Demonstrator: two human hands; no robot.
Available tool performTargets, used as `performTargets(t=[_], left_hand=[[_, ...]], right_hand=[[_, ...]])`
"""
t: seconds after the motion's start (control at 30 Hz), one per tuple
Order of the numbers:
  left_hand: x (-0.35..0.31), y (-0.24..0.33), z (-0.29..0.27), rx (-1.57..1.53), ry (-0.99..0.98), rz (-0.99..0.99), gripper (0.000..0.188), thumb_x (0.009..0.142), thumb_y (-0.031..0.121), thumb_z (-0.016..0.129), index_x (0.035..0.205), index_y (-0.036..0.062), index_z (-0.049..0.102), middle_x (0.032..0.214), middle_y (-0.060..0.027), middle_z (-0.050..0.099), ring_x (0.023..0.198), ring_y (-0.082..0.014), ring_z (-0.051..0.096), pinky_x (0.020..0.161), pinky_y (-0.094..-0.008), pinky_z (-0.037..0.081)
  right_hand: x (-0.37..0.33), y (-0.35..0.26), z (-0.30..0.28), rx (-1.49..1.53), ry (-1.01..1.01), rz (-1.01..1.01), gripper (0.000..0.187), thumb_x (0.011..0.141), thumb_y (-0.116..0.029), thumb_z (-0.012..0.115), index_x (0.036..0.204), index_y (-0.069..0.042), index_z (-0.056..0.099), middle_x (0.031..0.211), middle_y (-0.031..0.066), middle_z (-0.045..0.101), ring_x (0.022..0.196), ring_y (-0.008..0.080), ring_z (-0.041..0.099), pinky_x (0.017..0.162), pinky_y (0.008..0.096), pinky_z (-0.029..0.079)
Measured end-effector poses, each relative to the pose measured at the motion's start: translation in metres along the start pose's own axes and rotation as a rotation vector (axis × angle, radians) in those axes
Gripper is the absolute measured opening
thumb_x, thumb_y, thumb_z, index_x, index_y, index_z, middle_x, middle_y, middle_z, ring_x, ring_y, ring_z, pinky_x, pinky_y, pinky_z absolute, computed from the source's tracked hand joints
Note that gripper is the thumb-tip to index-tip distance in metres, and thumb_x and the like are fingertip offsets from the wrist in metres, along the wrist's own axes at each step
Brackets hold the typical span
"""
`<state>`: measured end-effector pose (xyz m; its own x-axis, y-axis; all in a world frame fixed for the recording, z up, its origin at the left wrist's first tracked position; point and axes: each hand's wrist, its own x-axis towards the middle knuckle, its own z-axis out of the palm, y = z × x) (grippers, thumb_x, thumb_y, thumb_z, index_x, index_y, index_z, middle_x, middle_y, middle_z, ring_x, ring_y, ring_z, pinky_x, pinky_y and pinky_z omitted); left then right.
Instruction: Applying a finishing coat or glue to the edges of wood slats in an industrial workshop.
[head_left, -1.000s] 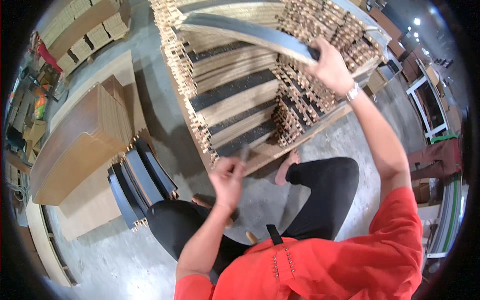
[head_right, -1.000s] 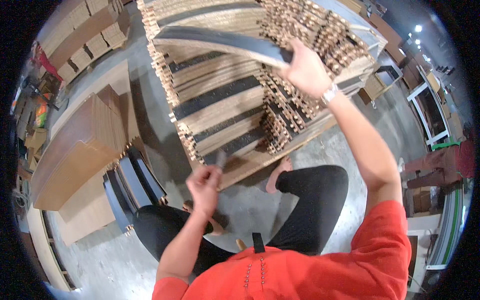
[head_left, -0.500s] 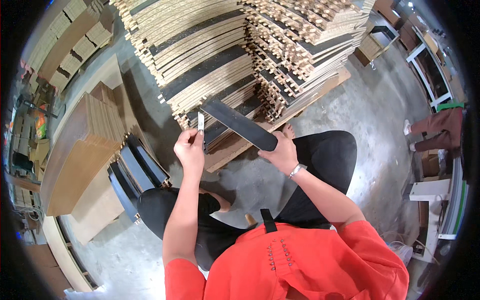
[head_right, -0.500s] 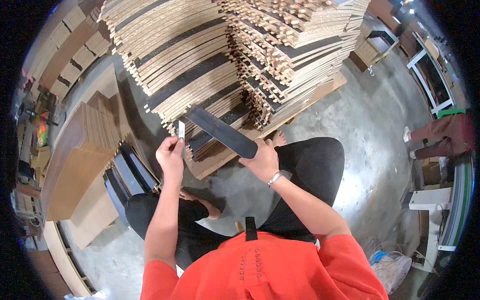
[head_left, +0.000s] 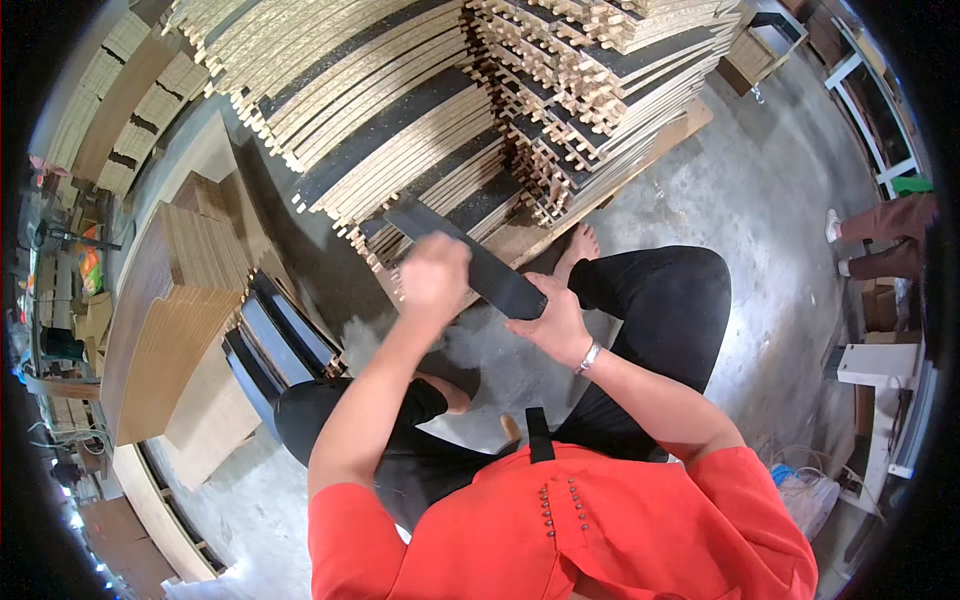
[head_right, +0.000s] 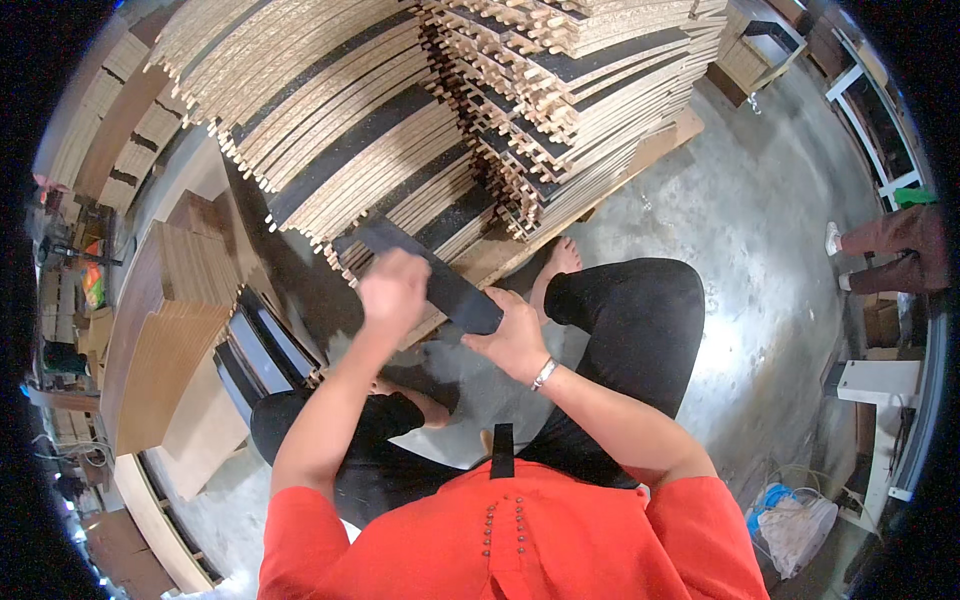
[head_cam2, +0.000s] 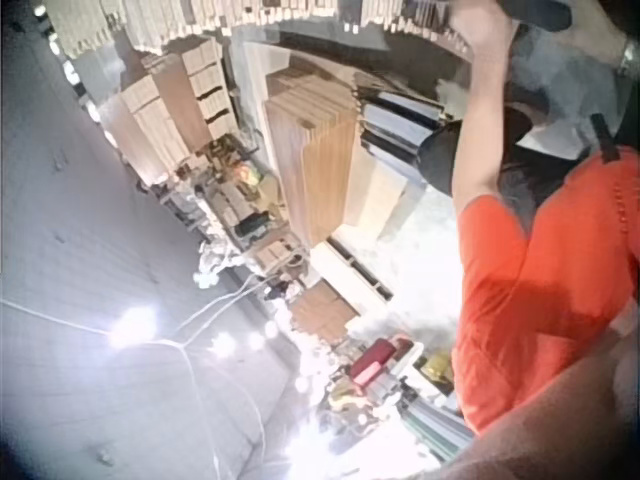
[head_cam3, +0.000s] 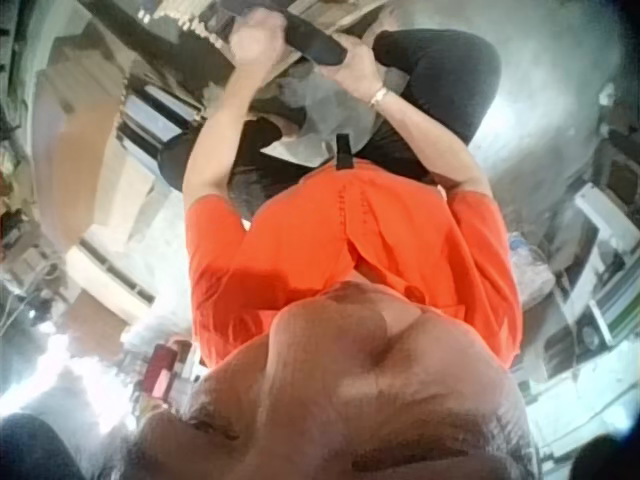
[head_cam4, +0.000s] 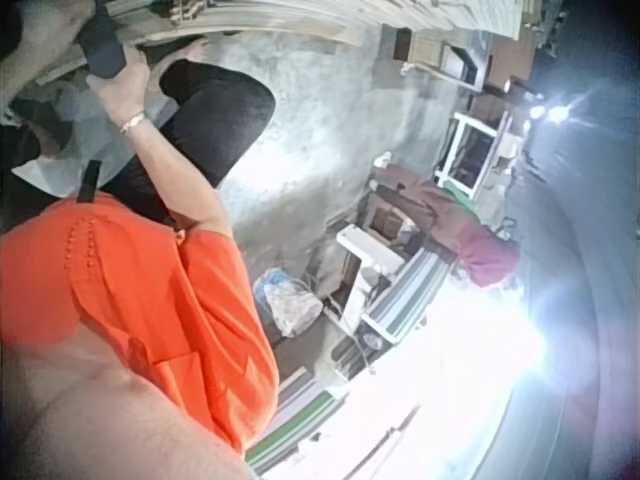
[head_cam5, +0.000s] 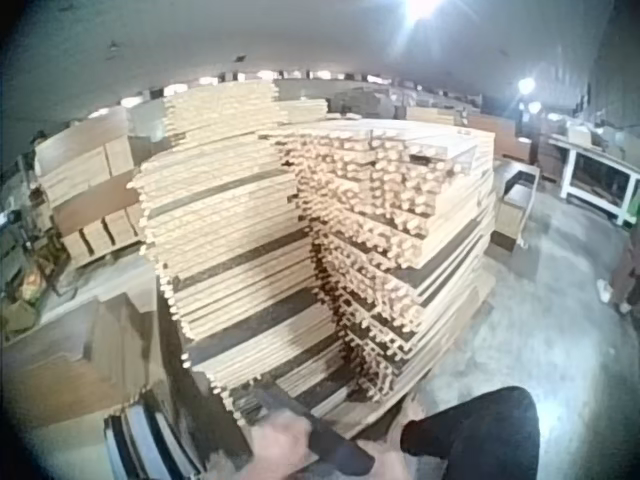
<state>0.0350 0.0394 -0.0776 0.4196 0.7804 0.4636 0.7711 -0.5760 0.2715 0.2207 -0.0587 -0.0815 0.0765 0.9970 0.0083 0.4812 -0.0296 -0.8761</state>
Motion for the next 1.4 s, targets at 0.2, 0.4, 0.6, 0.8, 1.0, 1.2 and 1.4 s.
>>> performTargets(t=[0.2,0.4,0.6,0.8,1.0,1.2,1.4], left_hand=[[0.029,-0.057,-0.009,0.188,0.101,-0.337,0.009,0.078,0.012,0.060,0.073,0.0070,0.066,0.077,-0.0117,0.063,0.069,-0.0313,0.063,0.058,-0.0430,0.052],[-0.021,0.027,0.010,-0.073,-0.013,0.050,0.007,0.075,0.012,0.062,0.069,0.0101,0.061,0.072,-0.0075,0.055,0.068,-0.0266,0.060,0.055,-0.0405,0.050],[0.008,0.009,-0.003,-0.119,0.096,-0.269,0.007,0.074,0.007,0.062,0.067,0.0066,0.062,0.067,-0.0112,0.056,0.064,-0.0304,0.059,0.054,-0.0405,0.047],[-0.030,0.088,-0.007,-0.301,-0.107,0.155,0.010,0.069,0.005,0.058,0.071,0.0138,0.062,0.071,-0.0079,0.055,0.068,-0.0259,0.059,0.060,-0.0394,0.046],[0.003,0.038,-0.004,-0.136,0.091,-0.152,0.008,0.075,0.009,0.060,0.066,0.0092,0.060,0.068,-0.0087,0.056,0.065,-0.0285,0.059,0.056,-0.0411,0.048],[-0.015,0.081,-0.007,-0.188,-0.080,0.170,0.007,0.071,0.009,0.059,0.065,0.0097,0.056,0.070,-0.0071,0.054,0.069,-0.0266,0.059,0.059,-0.0389,0.049],[-0.016,0.091,-0.010,-0.331,-0.199,0.232,0.003,0.071,0.007,0.064,0.070,0.0084,0.061,0.070,-0.0070,0.057,0.066,-0.0293,0.059,0.058,-0.0408,0.048]], right_hand=[[-0.002,-0.009,-0.005,0.592,-0.120,0.339,0.060,0.070,-0.019,0.081,0.119,0.004,0.055,0.098,0.0096,0.064,0.087,0.0207,0.063,0.077,0.0356,0.050],[0.004,-0.007,-0.012,0.925,-0.016,0.916,0.053,0.089,-0.059,0.050,0.109,-0.010,0.057,0.085,-0.0013,0.056,0.068,0.0103,0.051,0.062,0.0307,0.044],[0.004,-0.008,-0.014,0.875,-0.006,0.918,0.068,0.089,-0.069,0.040,0.114,-0.007,0.052,0.100,0.0044,0.057,0.096,0.0173,0.052,0.073,0.0428,0.048],[0.008,-0.002,-0.019,1.157,-0.041,0.953,0.075,0.088,-0.071,0.039,0.116,-0.004,0.053,0.101,0.0071,0.057,0.093,0.0203,0.056,0.084,0.0453,0.049],[0.007,-0.012,-0.028,1.284,-0.077,0.784,0.069,0.091,-0.067,0.040,0.115,-0.003,0.052,0.102,0.0081,0.058,0.089,0.0206,0.058,0.082,0.0428,0.050],[0.005,-0.011,-0.022,1.256,0.063,0.838,0.070,0.088,-0.067,0.045,0.116,-0.003,0.051,0.106,0.0100,0.057,0.093,0.0220,0.057,0.083,0.0429,0.049],[0.008,-0.012,-0.023,1.273,0.053,0.884,0.068,0.087,-0.068,0.047,0.111,-0.005,0.053,0.097,0.0062,0.059,0.090,0.0192,0.058,0.082,0.0398,0.050]])
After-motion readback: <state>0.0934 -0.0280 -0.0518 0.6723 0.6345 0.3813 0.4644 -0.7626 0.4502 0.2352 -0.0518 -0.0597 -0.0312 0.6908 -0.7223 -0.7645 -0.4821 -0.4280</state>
